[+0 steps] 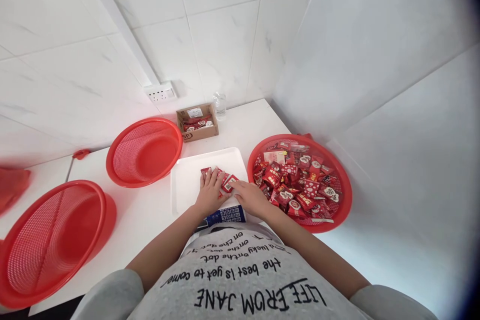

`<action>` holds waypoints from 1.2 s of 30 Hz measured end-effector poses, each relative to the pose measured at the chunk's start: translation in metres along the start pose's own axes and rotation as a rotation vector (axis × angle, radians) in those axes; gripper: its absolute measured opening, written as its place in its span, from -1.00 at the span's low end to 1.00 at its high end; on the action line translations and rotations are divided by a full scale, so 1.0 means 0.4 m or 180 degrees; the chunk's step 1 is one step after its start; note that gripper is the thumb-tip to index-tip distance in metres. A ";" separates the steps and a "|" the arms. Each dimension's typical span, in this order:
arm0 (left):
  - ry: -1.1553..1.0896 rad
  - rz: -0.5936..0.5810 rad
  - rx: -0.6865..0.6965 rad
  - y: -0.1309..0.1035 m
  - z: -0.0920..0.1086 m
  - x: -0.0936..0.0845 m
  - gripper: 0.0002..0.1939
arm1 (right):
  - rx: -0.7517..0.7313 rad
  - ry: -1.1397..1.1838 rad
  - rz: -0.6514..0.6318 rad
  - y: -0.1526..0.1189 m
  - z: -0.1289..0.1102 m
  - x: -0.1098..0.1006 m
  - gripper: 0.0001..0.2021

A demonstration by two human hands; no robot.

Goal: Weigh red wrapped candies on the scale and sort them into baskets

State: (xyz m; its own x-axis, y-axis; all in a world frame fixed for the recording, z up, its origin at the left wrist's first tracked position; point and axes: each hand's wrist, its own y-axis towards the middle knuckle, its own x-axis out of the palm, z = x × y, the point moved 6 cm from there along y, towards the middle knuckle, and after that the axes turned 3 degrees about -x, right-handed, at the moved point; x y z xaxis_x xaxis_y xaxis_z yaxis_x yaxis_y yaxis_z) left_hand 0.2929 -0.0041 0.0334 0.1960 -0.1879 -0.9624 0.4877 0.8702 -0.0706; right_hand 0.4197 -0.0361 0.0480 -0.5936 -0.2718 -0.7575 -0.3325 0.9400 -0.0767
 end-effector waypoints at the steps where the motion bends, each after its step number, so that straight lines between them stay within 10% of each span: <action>1: 0.0023 -0.0003 0.0006 0.003 0.001 -0.002 -0.29 | -0.0068 0.0080 -0.0014 0.003 -0.006 0.002 -0.59; 7: 0.0046 0.0155 0.0063 0.003 0.015 -0.014 -0.41 | 0.0032 0.0506 0.0812 -0.020 0.033 -0.069 -0.64; 13: -0.0044 0.0199 0.0190 0.003 0.005 -0.012 -0.53 | 0.1104 0.0010 0.1536 -0.102 0.226 -0.189 -0.63; 20: -0.0135 0.0257 0.0405 -0.028 -0.013 -0.024 -0.54 | 0.2154 -0.0922 0.1247 -0.215 0.415 -0.229 -0.57; 36: -0.0396 0.0508 0.0054 -0.100 -0.083 -0.038 -0.59 | 0.2303 -0.1423 0.0947 -0.215 0.442 -0.184 -0.51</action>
State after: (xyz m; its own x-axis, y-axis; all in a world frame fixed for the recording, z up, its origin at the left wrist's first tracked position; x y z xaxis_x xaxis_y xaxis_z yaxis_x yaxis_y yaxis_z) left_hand 0.2423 -0.0208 0.0422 0.3751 -0.1040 -0.9211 0.4562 0.8858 0.0857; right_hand 0.6217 -0.0605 -0.0041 -0.1907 -0.0329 -0.9811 0.4218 0.8997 -0.1121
